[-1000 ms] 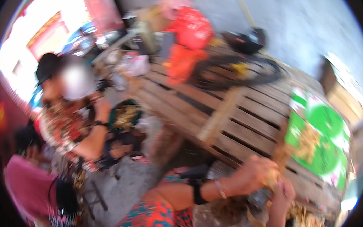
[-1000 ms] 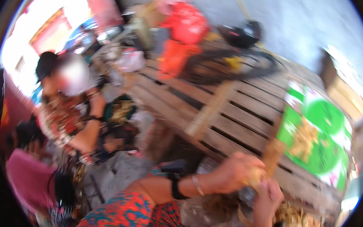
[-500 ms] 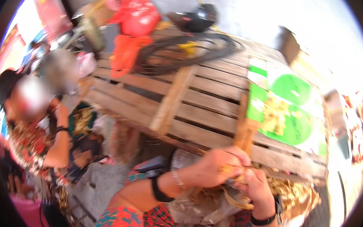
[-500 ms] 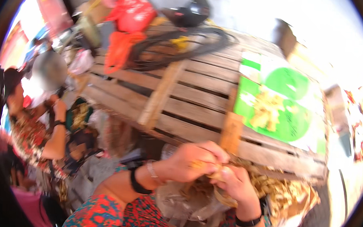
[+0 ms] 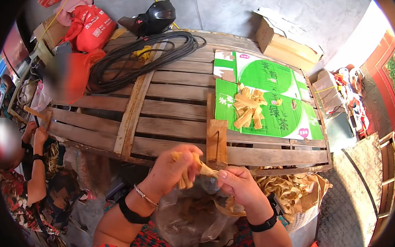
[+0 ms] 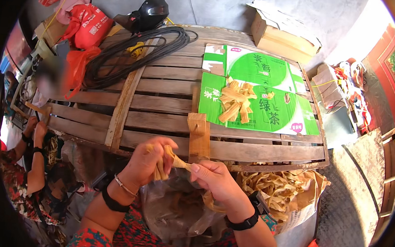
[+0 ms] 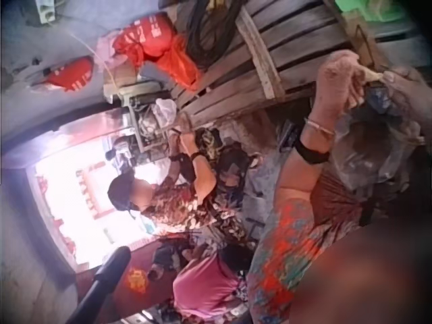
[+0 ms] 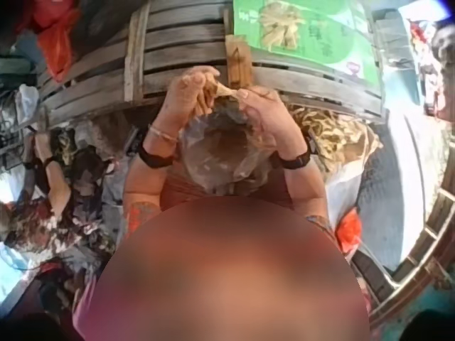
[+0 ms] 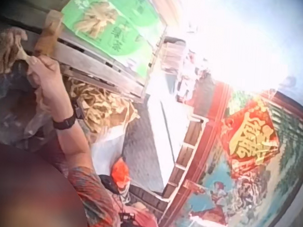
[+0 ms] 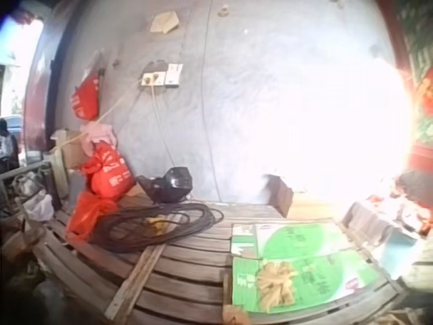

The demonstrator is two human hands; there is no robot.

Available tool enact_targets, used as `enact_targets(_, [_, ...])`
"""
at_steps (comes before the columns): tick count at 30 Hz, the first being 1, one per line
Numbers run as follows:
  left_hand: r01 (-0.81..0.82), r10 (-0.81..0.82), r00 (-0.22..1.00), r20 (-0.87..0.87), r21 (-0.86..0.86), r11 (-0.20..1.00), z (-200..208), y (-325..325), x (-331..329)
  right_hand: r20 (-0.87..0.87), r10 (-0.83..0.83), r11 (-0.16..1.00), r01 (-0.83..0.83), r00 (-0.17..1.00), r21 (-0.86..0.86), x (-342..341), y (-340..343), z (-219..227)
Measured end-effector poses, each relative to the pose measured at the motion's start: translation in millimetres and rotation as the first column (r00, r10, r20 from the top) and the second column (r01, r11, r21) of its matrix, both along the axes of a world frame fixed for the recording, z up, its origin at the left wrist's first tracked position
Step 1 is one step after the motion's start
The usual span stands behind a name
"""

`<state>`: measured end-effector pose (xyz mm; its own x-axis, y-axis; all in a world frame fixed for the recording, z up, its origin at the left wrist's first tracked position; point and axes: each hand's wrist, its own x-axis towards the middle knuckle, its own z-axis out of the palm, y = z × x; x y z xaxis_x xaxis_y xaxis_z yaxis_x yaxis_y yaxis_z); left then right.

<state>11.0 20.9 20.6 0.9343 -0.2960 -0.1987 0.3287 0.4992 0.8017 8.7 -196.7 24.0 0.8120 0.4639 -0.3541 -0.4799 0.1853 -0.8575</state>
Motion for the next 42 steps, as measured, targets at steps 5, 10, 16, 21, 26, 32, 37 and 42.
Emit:
enact_targets(5, [0.136, -0.132, 0.989, -0.072, 0.048, 0.990, -7.4, -14.1, -4.9, 0.029, 0.089, 0.973, -0.081, 0.996, -0.216, 0.9, 5.0, 5.3])
enact_targets(10, [-0.065, 0.072, 0.997, -0.041, 0.140, 0.988, -17.3, -19.9, 1.1, 0.233, -0.020, 0.898, 0.120, 0.972, -0.423, 9.0, -5.0, 0.1])
enact_targets(16, [-0.166, 0.166, 0.986, 0.020, 0.246, 0.955, -47.8, -41.5, 22.3, 0.598, -0.119, 0.803, 0.430, 0.793, -0.412, 40.3, -0.4, -45.3])
enact_targets(21, [-0.248, 0.286, 0.958, 0.013, 0.538, 0.806, -67.1, -38.7, 35.2, 0.581, 0.276, 0.296, 0.508, 0.765, -0.809, 44.6, -6.4, -48.7])
enact_targets(26, [-0.218, 0.222, 0.974, 0.043, 0.441, 0.870, -53.1, -23.4, 23.5, 0.454, -0.287, 0.865, 0.432, 0.844, -0.255, 31.4, -5.8, -25.0])
enact_targets(32, [0.434, -0.419, 0.898, -0.133, 0.125, 0.892, -28.7, -39.8, -13.8, 0.105, -0.352, 0.740, 0.208, 0.930, 0.640, 13.1, 7.3, -10.4])
enact_targets(37, [0.352, -0.408, 0.875, -0.262, -0.235, 0.906, -20.7, -34.1, -11.0, 0.076, -0.331, 0.668, 0.177, 0.940, 0.723, 14.1, 2.1, -7.0])
enact_targets(42, [0.253, -0.311, 0.929, -0.203, -0.267, 0.930, -24.8, -34.9, -8.0, 0.203, -0.169, 0.767, -0.001, 0.964, 0.641, 9.5, -2.8, -16.8])
